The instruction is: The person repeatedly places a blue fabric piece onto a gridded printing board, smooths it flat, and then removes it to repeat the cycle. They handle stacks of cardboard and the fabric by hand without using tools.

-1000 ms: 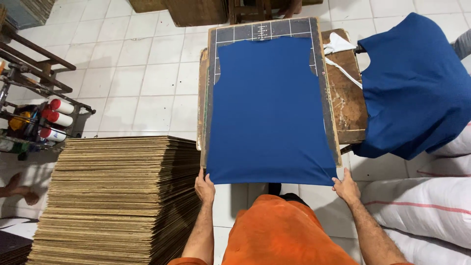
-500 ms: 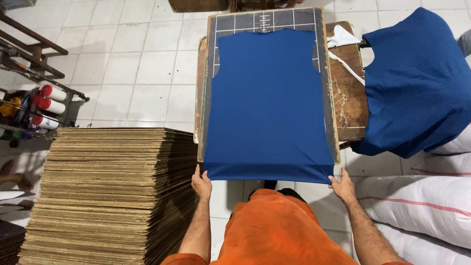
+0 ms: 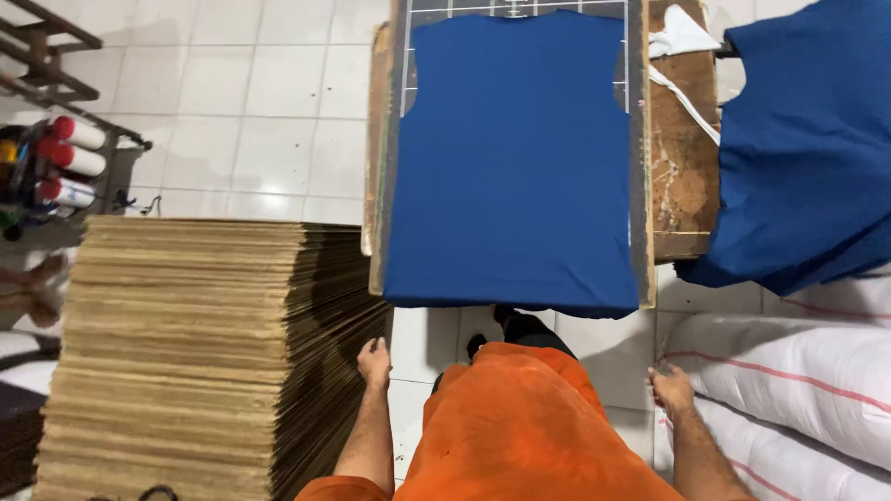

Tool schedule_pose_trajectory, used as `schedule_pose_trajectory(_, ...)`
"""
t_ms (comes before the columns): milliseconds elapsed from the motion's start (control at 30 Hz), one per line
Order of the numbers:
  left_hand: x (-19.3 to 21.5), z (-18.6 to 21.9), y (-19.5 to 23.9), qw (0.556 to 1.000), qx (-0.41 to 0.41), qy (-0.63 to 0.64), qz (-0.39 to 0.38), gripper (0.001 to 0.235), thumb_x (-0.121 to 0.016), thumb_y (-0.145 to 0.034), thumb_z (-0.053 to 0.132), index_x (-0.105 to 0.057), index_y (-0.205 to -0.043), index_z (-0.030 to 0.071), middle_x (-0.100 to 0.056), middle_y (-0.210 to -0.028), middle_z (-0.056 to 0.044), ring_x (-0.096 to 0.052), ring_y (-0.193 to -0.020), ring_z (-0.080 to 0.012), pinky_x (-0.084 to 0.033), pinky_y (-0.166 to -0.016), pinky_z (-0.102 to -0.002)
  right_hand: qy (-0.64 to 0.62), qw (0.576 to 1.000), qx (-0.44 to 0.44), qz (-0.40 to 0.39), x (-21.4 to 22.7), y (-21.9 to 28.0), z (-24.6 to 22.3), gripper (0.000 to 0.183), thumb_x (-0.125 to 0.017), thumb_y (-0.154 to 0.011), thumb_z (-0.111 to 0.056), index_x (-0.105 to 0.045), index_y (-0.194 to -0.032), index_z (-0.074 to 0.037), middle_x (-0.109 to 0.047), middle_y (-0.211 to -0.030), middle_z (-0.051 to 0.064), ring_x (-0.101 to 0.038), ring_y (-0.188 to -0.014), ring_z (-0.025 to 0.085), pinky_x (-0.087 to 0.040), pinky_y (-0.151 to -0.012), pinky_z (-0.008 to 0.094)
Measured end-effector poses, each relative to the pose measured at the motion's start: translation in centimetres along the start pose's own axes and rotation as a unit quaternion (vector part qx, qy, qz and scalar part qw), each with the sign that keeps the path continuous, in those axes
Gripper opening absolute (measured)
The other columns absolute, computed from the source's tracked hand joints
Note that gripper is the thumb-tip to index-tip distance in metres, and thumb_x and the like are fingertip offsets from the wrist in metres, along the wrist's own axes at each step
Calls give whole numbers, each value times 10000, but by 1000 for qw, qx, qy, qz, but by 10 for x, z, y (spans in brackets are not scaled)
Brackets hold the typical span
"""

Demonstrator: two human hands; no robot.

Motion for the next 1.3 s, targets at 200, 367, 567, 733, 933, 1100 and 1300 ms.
schedule_pose_trajectory(200,28,73,-31,953,-118,54,274,411,-709,-973,267,-688,-1236,-47,-716,-893,-229,-681,-943,-449,-506,-887,-525,-124,928,140,323,71,-75,-70,245,-774,-1011,-208,-766,-1210,-65,-753,-938,182,-736,-909,341,-567,-737,404)
schedule_pose_trajectory(367,41,261,-20,892,-289,29,347,374,-688,-905,112,-660,-1261,3,-658,-1083,-225,-605,-1013,-452,-449,-907,-547,-155,850,331,378,156,-46,-305,147,-760,-1015,-77,-783,-1149,-22,-729,-990,191,-697,-862,302,-554,-783,355)
schedule_pose_trajectory(567,-36,457,-73,862,-439,2,254,308,-692,-920,159,-693,-1187,5,-713,-1082,-207,-647,-1001,-410,-441,-923,-508,-101,866,414,262,143,-115,-547,198,-849,-956,-180,-780,-1131,-120,-717,-965,92,-690,-848,242,-561,-785,362)
schedule_pose_trajectory(733,-117,585,-113,867,-467,-5,173,323,-743,-974,277,-695,-1175,29,-693,-1069,-195,-639,-1009,-412,-424,-928,-522,-108,871,447,171,100,-188,-692,298,-914,-918,-147,-735,-1148,-83,-743,-972,134,-727,-848,308,-571,-764,393)
schedule_pose_trajectory(933,-176,679,-157,872,-451,-35,187,411,-721,-970,445,-647,-1222,129,-614,-1115,-141,-588,-1029,-441,-494,-854,-605,4,858,446,253,90,-196,-773,346,-917,-921,-310,-675,-1111,-152,-668,-893,43,-666,-886,374,-529,-801,511)
schedule_pose_trajectory(1100,-212,726,-180,849,-489,-119,159,302,-739,-941,420,-594,-963,156,-533,-987,-41,-581,-952,-394,-491,-801,-580,156,825,495,224,78,-202,-796,288,-750,-1051,-326,-644,-1001,-64,-526,-1071,138,-591,-989,419,-518,-812,532)
schedule_pose_trajectory(1300,-206,755,-168,830,-524,-107,160,202,-566,-1041,282,-503,-982,100,-576,-822,-127,-635,-788,-420,-505,-728,-549,101,831,493,235,89,-199,-807,236,-702,-1114,-273,-562,-1073,-87,-562,-965,135,-663,-907,437,-528,-784,550)
Point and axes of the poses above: each hand's wrist, its own y-axis away from the middle knuckle, its own x-axis out of the back of the hand, z = x × y, the point moved 6 cm from there along -y, towards the middle knuckle
